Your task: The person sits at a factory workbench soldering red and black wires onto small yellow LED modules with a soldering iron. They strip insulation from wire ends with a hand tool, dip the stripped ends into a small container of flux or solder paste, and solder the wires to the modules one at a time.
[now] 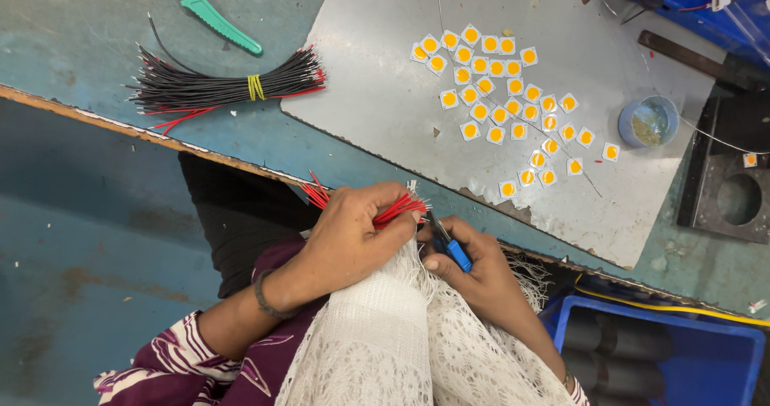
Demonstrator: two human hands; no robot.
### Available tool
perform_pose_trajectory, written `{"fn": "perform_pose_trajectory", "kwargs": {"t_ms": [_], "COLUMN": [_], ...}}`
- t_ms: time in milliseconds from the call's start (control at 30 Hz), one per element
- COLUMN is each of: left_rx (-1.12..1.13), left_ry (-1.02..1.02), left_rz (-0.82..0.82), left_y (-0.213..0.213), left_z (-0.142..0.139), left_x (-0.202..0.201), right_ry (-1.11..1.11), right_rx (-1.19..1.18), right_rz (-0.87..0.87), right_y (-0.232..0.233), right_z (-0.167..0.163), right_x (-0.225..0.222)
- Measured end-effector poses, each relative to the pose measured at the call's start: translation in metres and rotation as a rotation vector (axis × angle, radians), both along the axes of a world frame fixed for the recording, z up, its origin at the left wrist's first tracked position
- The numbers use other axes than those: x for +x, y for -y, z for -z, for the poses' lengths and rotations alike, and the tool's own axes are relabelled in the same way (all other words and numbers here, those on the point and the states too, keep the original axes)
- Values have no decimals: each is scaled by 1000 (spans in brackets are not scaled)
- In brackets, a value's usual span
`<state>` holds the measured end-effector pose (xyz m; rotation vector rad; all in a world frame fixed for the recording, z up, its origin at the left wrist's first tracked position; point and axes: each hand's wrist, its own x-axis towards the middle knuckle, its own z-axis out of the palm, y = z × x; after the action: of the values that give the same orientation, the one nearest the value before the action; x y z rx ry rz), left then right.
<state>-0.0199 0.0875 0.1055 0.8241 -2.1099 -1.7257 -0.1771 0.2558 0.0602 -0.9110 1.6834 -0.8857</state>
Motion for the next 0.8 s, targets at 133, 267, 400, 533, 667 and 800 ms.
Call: {"fn": "perform_pose_trajectory", "kwargs": {"t_ms": [133,267,400,533,667,800], "left_rx": [-8,9,-15,15,15,-23], "left_ry": [-40,-39,17,-58,-28,-33], "left_rz": [10,20,39,57,60,58], "left_y": [-1,-1,0,0,0,1], "left_z": [-2,-5,-7,-6,-5,-4], "left_x": [2,1,1,1,1,0], "right_ry": [177,185,167,204,205,165], "right_rx": [-116,-150,-107,-87,-127,-113], "right_rz": [-16,-28,-29,10,15,-5], "right_y": [-2,-1,-1,1,5,7], "right_z": [-5,-12,-14,-15,-19,-25], "right_x": [-1,-2,-3,-3,-4,-7]}}
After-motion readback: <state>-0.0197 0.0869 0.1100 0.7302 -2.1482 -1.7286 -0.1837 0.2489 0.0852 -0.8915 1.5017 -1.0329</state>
